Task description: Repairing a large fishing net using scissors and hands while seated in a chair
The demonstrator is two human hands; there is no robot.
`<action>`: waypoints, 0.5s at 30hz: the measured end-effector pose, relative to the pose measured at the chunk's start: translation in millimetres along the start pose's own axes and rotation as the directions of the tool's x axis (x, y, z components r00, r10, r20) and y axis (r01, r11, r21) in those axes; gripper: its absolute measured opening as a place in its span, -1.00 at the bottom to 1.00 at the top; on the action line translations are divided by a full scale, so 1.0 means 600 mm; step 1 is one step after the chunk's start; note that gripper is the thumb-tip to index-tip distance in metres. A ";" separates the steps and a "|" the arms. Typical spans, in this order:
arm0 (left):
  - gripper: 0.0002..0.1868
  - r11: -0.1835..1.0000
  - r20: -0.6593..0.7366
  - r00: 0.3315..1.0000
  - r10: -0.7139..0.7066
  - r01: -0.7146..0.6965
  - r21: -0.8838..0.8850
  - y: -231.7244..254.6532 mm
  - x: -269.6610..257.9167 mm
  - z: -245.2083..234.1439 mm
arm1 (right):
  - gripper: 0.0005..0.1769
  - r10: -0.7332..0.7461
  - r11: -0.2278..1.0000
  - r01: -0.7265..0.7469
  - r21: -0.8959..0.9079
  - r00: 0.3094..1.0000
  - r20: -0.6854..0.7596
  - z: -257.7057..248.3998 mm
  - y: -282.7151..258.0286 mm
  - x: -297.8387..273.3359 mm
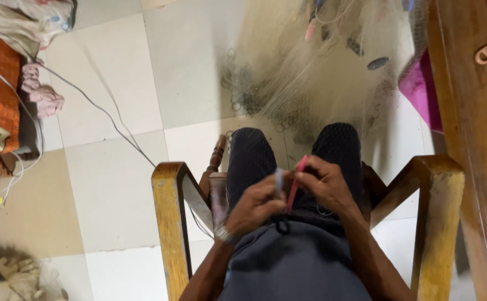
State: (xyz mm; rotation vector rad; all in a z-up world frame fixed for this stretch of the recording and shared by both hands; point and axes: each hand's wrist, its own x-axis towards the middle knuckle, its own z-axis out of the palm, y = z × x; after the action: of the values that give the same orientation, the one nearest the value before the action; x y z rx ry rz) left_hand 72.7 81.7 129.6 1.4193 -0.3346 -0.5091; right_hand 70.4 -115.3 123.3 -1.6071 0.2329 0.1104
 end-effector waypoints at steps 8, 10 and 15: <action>-0.89 0.962 -0.181 0.952 -0.247 0.218 -0.167 -0.046 0.071 0.042 | -0.69 0.002 0.988 -0.045 -0.145 0.959 -0.284 -0.005 -0.003 0.007; -0.90 0.943 -0.343 0.889 -0.302 0.226 -0.244 -0.077 0.088 0.038 | -0.74 -0.062 0.956 -0.019 -0.291 0.962 -0.267 -0.005 0.001 -0.021; -0.92 0.886 -0.523 0.748 -0.408 0.188 -0.423 -0.100 0.115 0.055 | -0.72 -0.313 0.769 0.156 -0.619 0.937 -0.153 0.037 0.028 -0.051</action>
State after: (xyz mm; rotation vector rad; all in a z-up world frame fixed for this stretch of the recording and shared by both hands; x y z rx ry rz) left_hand 106.0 13.3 69.4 1.2120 0.4998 -0.3277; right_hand 38.3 -91.3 112.3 -2.2818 0.1930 -0.2442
